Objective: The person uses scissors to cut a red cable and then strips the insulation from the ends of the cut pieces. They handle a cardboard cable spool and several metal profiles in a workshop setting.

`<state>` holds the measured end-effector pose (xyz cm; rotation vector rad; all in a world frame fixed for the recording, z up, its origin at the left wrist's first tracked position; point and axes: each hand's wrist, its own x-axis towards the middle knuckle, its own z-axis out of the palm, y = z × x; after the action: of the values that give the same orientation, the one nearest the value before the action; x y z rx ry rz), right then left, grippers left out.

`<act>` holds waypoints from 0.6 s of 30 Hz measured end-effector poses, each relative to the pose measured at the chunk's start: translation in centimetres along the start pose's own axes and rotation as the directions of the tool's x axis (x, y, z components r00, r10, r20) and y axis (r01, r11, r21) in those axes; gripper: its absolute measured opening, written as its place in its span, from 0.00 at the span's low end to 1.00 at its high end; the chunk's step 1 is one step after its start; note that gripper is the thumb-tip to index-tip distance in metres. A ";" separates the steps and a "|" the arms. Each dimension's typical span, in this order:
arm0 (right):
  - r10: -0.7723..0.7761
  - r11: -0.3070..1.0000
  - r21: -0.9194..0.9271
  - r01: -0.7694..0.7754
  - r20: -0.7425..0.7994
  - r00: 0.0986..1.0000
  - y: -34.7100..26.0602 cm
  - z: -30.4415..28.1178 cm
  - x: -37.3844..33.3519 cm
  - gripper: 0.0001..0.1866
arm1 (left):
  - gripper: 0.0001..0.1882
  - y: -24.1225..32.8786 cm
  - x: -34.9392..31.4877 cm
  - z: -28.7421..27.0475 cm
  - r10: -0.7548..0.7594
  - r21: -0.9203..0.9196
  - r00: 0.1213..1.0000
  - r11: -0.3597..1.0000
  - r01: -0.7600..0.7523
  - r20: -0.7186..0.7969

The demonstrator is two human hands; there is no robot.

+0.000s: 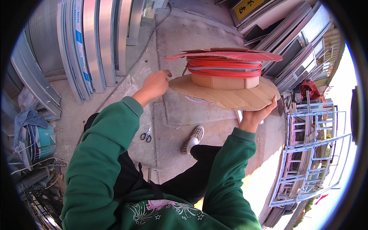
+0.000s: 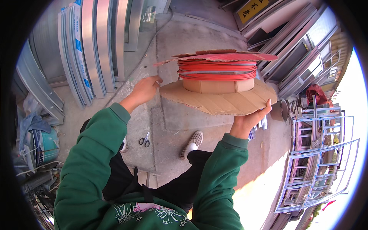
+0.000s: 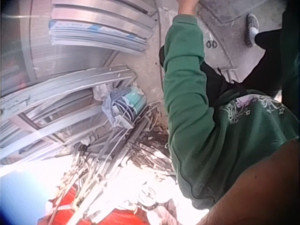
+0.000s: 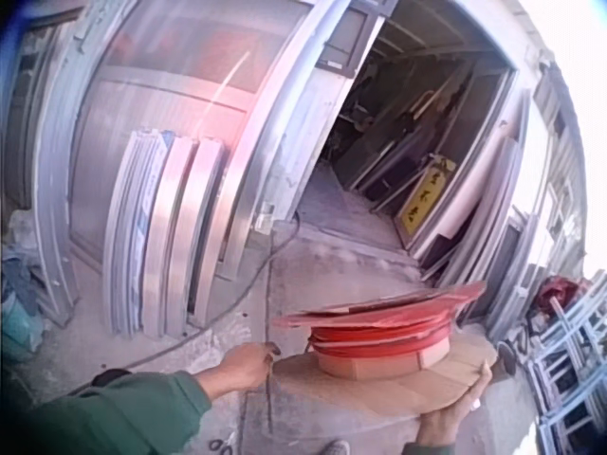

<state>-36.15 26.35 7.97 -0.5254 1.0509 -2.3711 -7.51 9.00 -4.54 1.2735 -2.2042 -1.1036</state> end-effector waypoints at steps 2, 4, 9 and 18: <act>-0.027 0.998 -0.048 0.027 -0.007 1.000 -0.4 0.0 -0.2 0.35 | 0.18 -0.2 0.3 -0.7 -0.015 0.043 1.000 0.999 0.016 -0.018; -0.037 0.996 -0.079 0.038 0.006 0.999 -1.0 -0.1 -0.8 0.35 | 0.19 -0.5 0.7 -0.9 -0.075 0.061 0.997 0.995 0.075 0.006; -0.002 0.992 -0.128 0.010 0.064 0.998 -2.0 -0.6 -1.8 0.36 | 0.21 -2.6 2.0 0.8 -0.030 -0.021 0.993 0.999 0.028 -0.114; 0.022 0.993 -0.117 -0.018 0.035 0.999 -2.6 -0.9 -1.7 0.37 | 0.21 -4.6 4.4 1.1 0.250 -0.292 0.920 0.894 -0.339 -0.302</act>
<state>-35.94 29.38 9.12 -0.5949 1.1775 -2.2840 -7.96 4.40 -9.10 0.8423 -1.8382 -1.0691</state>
